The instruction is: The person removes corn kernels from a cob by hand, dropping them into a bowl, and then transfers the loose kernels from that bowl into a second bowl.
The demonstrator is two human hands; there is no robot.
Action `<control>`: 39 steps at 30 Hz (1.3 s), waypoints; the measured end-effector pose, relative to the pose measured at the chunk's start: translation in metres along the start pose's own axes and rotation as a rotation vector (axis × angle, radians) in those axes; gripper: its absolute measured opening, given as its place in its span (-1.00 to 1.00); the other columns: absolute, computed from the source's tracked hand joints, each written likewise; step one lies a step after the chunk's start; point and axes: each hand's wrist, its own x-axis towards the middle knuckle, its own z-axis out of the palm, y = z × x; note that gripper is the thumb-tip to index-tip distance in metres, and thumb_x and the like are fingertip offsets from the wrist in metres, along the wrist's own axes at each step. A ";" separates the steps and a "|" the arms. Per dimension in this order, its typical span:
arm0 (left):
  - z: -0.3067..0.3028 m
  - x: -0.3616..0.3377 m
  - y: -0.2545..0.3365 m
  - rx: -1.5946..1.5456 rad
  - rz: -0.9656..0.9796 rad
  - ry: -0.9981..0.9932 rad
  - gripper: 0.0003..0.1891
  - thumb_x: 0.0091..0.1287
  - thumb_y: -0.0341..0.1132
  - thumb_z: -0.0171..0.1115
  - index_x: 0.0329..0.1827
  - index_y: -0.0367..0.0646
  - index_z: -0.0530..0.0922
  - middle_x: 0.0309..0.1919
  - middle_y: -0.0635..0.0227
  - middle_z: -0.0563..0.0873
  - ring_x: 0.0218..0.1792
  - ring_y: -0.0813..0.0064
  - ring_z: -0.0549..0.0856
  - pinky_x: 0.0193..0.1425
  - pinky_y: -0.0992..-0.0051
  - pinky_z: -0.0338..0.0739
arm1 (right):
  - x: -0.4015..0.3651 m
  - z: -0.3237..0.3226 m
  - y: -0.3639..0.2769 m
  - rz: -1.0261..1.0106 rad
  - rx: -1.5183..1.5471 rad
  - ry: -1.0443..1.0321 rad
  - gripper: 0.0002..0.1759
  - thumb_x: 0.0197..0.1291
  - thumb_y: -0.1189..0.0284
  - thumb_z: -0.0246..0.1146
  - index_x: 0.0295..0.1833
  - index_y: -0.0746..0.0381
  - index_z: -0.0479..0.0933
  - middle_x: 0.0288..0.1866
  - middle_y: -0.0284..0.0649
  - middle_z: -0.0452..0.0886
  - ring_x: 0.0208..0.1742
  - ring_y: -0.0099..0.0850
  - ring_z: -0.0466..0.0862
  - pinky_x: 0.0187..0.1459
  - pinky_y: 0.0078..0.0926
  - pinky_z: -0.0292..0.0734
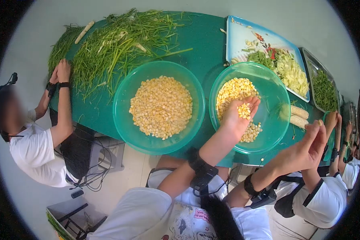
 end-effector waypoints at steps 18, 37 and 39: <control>-0.004 -0.007 -0.002 0.298 0.037 0.010 -0.71 0.33 -0.18 -0.12 -0.08 -0.10 0.52 -0.12 0.31 0.64 -0.23 0.40 0.60 -0.05 0.38 0.51 | -0.055 0.021 0.020 0.056 -0.352 -1.081 -0.72 -0.15 0.66 0.33 -0.21 0.37 0.54 -0.33 -0.04 0.58 -0.39 -0.18 0.62 -0.32 -0.36 0.51; -0.006 0.000 0.000 0.334 0.072 -0.027 -0.70 0.33 -0.31 -0.13 -0.01 -0.28 0.46 0.01 0.17 0.60 0.11 0.26 0.55 0.27 0.26 0.40 | -0.035 0.009 0.040 0.179 -0.205 -0.909 -0.87 -0.05 0.65 0.31 -0.31 0.36 0.60 -0.40 -0.14 0.66 -0.44 -0.47 0.66 -0.36 -0.56 0.56; -0.009 0.002 -0.001 0.254 0.077 -0.047 -0.72 0.31 -0.37 -0.09 -0.03 -0.34 0.45 0.02 0.10 0.59 0.11 0.21 0.56 0.29 0.27 0.40 | -0.028 0.002 0.042 0.200 -0.193 -0.826 -0.89 0.03 0.62 0.30 -0.27 0.36 0.61 -0.39 -0.25 0.65 -0.41 -0.60 0.61 -0.34 -0.65 0.53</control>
